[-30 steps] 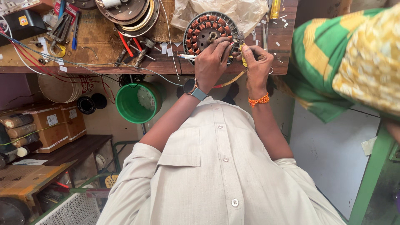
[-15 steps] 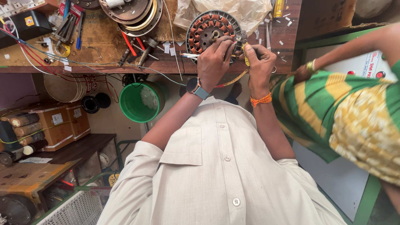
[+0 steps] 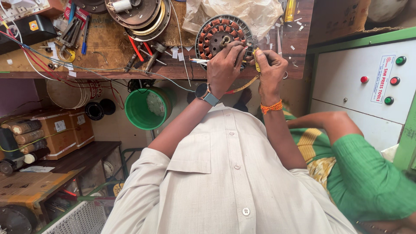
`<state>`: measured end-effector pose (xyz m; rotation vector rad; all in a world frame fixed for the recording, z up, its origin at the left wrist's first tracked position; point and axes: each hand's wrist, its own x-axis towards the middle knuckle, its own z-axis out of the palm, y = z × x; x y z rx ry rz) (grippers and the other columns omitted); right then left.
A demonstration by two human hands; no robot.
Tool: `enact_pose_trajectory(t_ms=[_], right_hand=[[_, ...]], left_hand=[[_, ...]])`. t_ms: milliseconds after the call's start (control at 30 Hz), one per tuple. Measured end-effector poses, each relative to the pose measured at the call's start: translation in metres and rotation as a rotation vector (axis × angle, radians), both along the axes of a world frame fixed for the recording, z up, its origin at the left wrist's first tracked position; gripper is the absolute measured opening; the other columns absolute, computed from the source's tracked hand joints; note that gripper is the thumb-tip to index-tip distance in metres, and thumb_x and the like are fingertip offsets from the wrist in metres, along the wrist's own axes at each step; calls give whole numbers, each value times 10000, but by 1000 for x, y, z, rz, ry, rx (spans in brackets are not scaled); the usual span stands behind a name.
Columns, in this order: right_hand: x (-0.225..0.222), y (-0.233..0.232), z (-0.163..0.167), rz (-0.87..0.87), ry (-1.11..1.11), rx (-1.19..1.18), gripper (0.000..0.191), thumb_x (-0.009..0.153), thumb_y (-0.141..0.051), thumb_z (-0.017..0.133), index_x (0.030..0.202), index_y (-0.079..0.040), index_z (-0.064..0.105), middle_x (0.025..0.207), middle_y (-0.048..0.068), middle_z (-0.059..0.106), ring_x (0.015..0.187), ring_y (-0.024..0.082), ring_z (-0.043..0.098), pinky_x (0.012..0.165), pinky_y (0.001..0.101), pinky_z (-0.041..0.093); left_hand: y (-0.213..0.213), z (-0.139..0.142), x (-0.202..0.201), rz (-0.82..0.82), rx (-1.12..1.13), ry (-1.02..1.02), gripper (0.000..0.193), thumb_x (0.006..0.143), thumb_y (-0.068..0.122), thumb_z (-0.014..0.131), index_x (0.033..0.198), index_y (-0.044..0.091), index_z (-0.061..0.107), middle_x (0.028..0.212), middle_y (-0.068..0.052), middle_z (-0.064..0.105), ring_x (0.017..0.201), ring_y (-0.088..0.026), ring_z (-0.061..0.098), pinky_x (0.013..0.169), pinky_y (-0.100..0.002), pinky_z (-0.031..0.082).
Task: The person works on a motor stator, stripping insulation from wires with pliers, twisting wires together, and wrapping connections with electrical tape. They repeatedly cut, strip, and tape individual wires on the stator assembly.
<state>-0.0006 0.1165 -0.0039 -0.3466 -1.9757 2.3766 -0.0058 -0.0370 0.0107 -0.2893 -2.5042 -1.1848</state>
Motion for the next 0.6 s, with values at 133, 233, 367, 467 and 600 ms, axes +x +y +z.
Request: enact_pose_trajectory(t_ms=[133, 233, 367, 467, 600], right_hand=[[0, 0, 1, -3, 1, -20, 174, 1008, -91, 677, 949, 63, 732, 848, 101, 747, 755, 113, 705, 726, 247, 591], [1, 0, 3, -9, -10, 33, 178, 1013, -91, 681, 959, 67, 742, 845, 108, 752, 736, 100, 673, 696, 227, 540], [1, 0, 5, -2, 4, 37, 178, 1012, -96, 681, 959, 63, 742, 850, 106, 756, 738, 97, 675, 702, 227, 539], [1, 0, 5, 0, 6, 41, 177, 1014, -96, 682, 960, 61, 743, 851, 103, 757, 738, 95, 673, 702, 228, 535], [1, -1, 4, -5, 7, 44, 175, 1014, -91, 683, 960, 64, 743, 850, 106, 758, 734, 94, 669, 694, 225, 525]], left_hand=[[0, 1, 0, -7, 1, -1, 142, 993, 167, 706, 1099, 77, 674, 1147, -24, 711, 894, -253, 742, 771, -362, 592], [1, 0, 0, -4, 3, 0, 146, 990, 170, 705, 1102, 80, 676, 1153, -22, 711, 890, -250, 742, 770, -360, 593], [1, -1, 1, -1, -6, 3, 147, 991, 169, 704, 1107, 83, 678, 1157, -22, 710, 890, -248, 742, 769, -360, 593], [1, -1, 1, 0, -4, 1, 145, 989, 169, 706, 1103, 83, 679, 1155, -21, 711, 887, -247, 742, 766, -363, 592], [0, 0, 1, -4, -4, -3, 143, 989, 167, 707, 1102, 82, 679, 1152, -21, 710, 888, -248, 742, 766, -363, 593]])
